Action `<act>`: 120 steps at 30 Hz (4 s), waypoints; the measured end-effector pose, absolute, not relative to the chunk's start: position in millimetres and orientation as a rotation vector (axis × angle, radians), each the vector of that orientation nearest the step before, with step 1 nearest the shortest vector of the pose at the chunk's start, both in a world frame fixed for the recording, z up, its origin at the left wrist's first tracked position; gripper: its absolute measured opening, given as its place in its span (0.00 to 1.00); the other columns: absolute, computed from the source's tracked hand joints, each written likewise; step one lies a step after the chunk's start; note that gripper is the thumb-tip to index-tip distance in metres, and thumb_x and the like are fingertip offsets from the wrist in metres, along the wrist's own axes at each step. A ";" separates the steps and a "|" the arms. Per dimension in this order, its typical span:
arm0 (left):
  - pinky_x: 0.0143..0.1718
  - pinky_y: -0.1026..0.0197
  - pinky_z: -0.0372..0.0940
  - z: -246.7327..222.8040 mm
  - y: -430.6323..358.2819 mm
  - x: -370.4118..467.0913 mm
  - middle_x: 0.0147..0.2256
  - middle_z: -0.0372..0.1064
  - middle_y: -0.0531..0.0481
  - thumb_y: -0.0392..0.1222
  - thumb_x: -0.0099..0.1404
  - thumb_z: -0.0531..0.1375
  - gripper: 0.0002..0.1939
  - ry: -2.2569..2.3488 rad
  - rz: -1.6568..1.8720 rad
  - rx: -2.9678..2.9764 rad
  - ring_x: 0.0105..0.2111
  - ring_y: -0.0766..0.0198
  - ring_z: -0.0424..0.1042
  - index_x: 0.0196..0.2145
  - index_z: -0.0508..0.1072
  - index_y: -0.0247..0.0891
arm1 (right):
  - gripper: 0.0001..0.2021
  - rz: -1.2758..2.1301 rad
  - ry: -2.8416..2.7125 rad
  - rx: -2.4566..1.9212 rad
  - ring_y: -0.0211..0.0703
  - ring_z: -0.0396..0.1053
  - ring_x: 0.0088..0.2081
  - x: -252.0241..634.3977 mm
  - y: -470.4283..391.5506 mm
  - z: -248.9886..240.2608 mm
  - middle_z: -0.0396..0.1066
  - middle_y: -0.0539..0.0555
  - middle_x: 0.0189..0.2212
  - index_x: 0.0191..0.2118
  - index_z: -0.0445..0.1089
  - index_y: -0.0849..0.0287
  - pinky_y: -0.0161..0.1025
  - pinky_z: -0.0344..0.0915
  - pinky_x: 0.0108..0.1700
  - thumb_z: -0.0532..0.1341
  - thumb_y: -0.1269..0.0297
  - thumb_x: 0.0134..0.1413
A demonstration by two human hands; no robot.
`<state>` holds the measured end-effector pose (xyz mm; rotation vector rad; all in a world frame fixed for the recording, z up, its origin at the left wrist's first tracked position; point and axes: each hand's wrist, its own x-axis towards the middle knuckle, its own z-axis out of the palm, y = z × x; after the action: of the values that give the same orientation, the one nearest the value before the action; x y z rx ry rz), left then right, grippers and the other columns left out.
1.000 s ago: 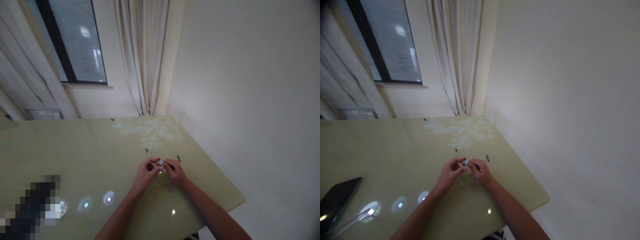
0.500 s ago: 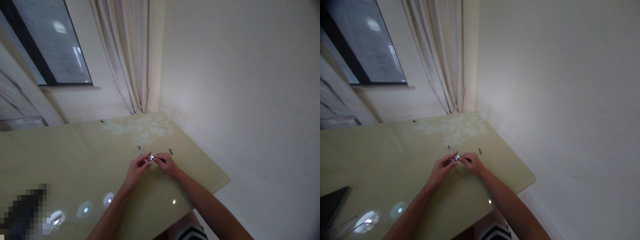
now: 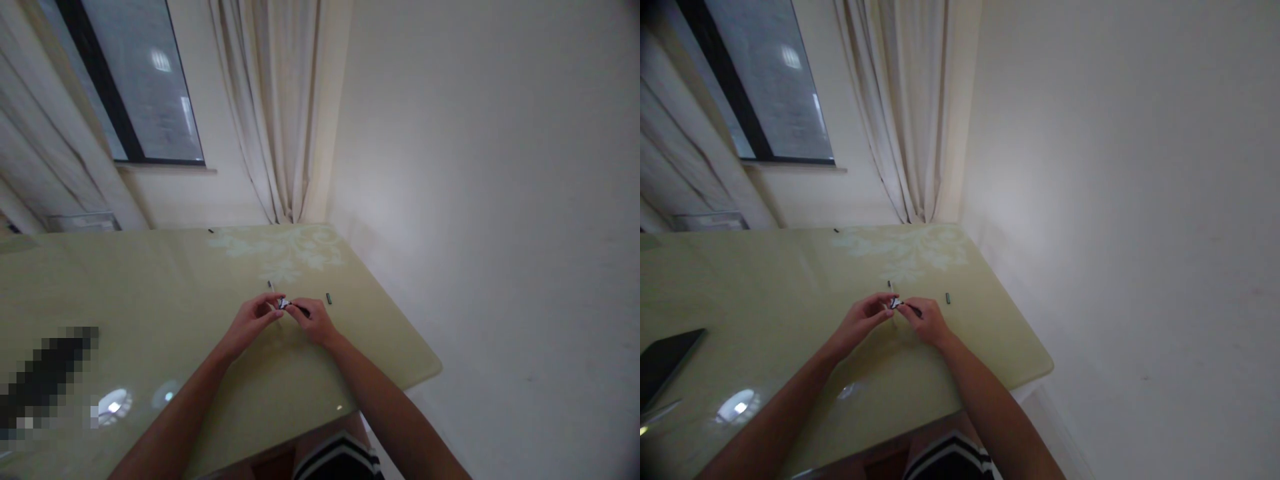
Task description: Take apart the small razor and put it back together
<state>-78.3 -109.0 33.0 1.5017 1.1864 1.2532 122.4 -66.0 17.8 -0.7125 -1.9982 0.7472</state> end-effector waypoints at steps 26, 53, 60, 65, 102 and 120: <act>0.25 0.65 0.56 38.3 -111.6 -73.1 0.27 0.70 0.54 0.53 0.58 0.70 0.26 1.215 1.261 1.570 0.23 0.69 0.61 0.51 0.80 0.37 | 0.20 0.723 -2.016 -0.721 0.39 0.66 0.29 123.7 -68.3 20.8 0.75 0.52 0.28 0.38 0.80 0.59 0.35 0.59 0.34 0.57 0.51 0.70; 0.27 0.65 0.57 34.8 -110.4 -74.1 0.30 0.68 0.53 0.57 0.64 0.64 0.30 1.235 1.236 1.606 0.26 0.68 0.62 0.57 0.75 0.37 | 0.19 0.691 -2.021 -0.807 0.38 0.63 0.28 125.3 -66.3 21.6 0.71 0.51 0.27 0.37 0.77 0.58 0.34 0.56 0.34 0.56 0.52 0.71; 0.26 0.66 0.56 32.0 -109.8 -72.7 0.29 0.68 0.53 0.55 0.61 0.68 0.27 1.228 1.274 1.581 0.25 0.69 0.60 0.52 0.77 0.37 | 0.19 0.689 -2.034 -0.797 0.38 0.62 0.27 124.6 -67.3 18.9 0.69 0.50 0.25 0.36 0.77 0.58 0.34 0.55 0.33 0.56 0.52 0.71; 0.27 0.65 0.57 31.3 -110.4 -72.5 0.26 0.65 0.55 0.56 0.62 0.67 0.28 1.201 1.275 1.562 0.26 0.67 0.62 0.54 0.77 0.37 | 0.19 0.684 -2.029 -0.778 0.39 0.64 0.28 124.7 -68.3 21.1 0.70 0.51 0.26 0.37 0.77 0.58 0.35 0.57 0.34 0.55 0.51 0.71; 0.35 0.57 0.55 13.6 -101.9 -68.9 0.31 0.74 0.44 0.53 0.70 0.53 0.19 2.158 0.500 2.083 0.35 0.53 0.73 0.26 0.70 0.40 | 0.08 0.497 -1.570 -1.672 0.47 0.76 0.34 210.9 -7.5 15.5 0.80 0.58 0.31 0.32 0.81 0.59 0.38 0.66 0.36 0.68 0.60 0.52; 0.31 0.60 0.55 25.7 -119.4 -29.9 0.25 0.67 0.51 0.52 0.70 0.52 0.17 1.776 1.017 2.036 0.27 0.60 0.66 0.26 0.63 0.42 | 0.29 0.777 -1.764 -1.057 0.38 0.65 0.25 159.2 -35.2 28.5 0.69 0.50 0.21 0.30 0.77 0.59 0.34 0.58 0.30 0.51 0.41 0.69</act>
<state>-29.9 -119.4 25.7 2.0360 1.7756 1.0167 159.2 -35.2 28.5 -1.0568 -1.7641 0.7767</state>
